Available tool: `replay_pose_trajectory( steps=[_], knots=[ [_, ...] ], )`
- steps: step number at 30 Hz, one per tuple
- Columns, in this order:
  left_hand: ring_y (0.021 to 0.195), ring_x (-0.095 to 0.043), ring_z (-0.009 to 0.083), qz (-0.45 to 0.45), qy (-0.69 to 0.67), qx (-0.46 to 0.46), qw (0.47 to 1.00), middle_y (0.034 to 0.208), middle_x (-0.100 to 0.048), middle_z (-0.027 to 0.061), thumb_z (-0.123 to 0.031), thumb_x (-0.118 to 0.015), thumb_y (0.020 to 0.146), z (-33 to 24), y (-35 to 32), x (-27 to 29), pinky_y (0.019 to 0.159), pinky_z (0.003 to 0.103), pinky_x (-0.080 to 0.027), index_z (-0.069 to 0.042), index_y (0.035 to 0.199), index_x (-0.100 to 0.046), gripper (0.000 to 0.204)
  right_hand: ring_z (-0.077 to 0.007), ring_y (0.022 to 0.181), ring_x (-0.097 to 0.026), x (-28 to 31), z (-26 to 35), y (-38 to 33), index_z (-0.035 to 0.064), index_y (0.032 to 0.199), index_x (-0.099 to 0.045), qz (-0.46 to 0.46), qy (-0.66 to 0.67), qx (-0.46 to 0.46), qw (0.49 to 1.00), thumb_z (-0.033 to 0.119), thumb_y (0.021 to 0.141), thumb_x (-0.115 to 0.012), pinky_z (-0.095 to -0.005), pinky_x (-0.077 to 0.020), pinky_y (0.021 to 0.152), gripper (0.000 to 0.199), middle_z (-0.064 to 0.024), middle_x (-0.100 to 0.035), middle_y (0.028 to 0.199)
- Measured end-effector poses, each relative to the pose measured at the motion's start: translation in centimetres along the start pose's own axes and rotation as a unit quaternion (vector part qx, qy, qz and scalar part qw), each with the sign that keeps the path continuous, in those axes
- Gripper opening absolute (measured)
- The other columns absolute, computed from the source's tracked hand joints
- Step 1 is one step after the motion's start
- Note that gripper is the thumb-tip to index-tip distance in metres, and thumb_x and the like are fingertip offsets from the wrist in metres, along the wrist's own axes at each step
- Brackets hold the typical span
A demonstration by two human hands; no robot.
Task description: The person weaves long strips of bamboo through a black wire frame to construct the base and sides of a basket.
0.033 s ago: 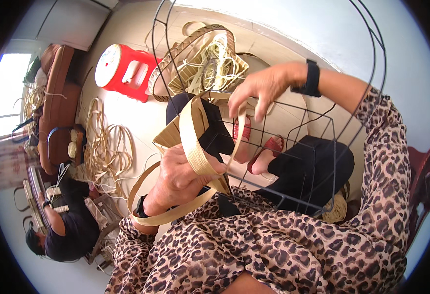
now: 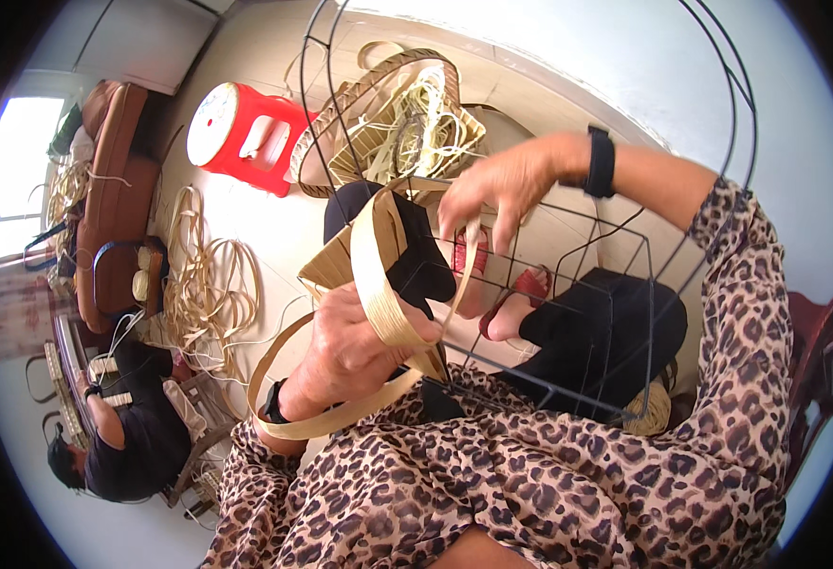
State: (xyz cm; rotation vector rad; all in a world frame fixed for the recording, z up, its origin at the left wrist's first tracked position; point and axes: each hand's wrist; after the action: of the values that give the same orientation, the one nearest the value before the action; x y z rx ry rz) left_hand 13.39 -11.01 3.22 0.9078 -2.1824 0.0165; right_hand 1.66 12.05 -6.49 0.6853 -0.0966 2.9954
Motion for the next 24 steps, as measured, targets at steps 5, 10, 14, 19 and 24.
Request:
replay_pose_trajectory(
  steps=[5, 10, 14, 19, 24],
  knots=[
    [0.058, -0.061, 0.0164, -0.017, -0.015, -0.014, 1.000, 0.067, -0.063, 0.0018, -0.008, -0.068, 0.068, -0.9, 0.0, -0.4, 0.054, 0.030, -0.042, -0.006, 0.076, -0.064, 0.009, -0.0213, 0.086, -0.058, -2.8, 3.3, 1.7, 0.0099, 0.102, -0.063, 0.120, -0.032, -0.016, 0.992, 0.030, 0.077, -0.067, -0.0332, -0.0395, 0.082, 0.033, -0.0066, -0.063, 0.084],
    [0.057, -0.061, 0.0171, -0.013, -0.009, 0.005, 1.000, 0.067, -0.063, 0.0028, -0.008, -0.067, 0.068, -0.8, -0.3, -0.1, 0.053, 0.030, -0.042, -0.005, 0.077, -0.064, 0.010, -0.0140, 0.066, -0.057, -0.3, 2.1, -6.0, 0.0015, 0.093, -0.066, -0.228, 0.068, -0.144, 0.961, 0.018, 0.085, -0.055, -0.0286, -0.0461, 0.064, 0.021, -0.0064, -0.064, 0.075],
    [0.058, -0.061, 0.0182, 0.000, -0.038, -0.014, 0.999, 0.066, -0.063, 0.0035, -0.006, -0.065, 0.068, -0.4, -0.1, -0.4, 0.052, 0.031, -0.042, -0.005, 0.077, -0.064, 0.009, -0.0228, 0.070, -0.059, -1.4, -3.9, -22.7, 0.0034, 0.090, -0.065, -0.449, -0.220, -0.482, 0.719, 0.018, 0.086, -0.050, -0.0328, -0.0468, 0.064, 0.021, -0.0089, -0.063, 0.077],
    [0.058, -0.062, 0.0211, 0.030, -0.008, -0.016, 0.999, 0.065, -0.062, 0.0057, -0.005, -0.066, 0.068, 0.1, -0.1, -0.5, 0.055, 0.032, -0.045, -0.004, 0.078, -0.065, 0.010, -0.0346, 0.087, -0.057, -5.8, -4.6, -30.4, 0.0049, 0.098, -0.062, -0.281, -0.374, -0.746, 0.474, 0.014, 0.082, -0.050, -0.0410, -0.0448, 0.078, 0.022, -0.0147, -0.061, 0.091],
    [0.057, -0.060, 0.0196, 0.026, -0.017, -0.010, 0.999, 0.065, -0.062, 0.0053, -0.013, -0.069, 0.072, 0.3, -0.3, -0.2, 0.056, 0.031, -0.045, -0.004, 0.076, -0.065, 0.011, -0.0214, 0.088, -0.056, -2.9, 3.7, -14.6, 0.0027, 0.101, -0.062, -0.334, -0.007, -0.331, 0.883, 0.016, 0.082, -0.053, -0.0311, -0.0441, 0.080, 0.025, -0.0097, -0.062, 0.096]
  ],
)
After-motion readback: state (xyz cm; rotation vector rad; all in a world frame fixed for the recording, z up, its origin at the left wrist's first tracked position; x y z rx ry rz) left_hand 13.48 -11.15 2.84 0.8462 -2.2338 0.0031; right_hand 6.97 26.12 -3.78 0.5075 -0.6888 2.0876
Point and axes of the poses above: each hand's wrist, its own y-axis towards the middle knuckle, its own x-axis out of the back of the hand, z = x × y
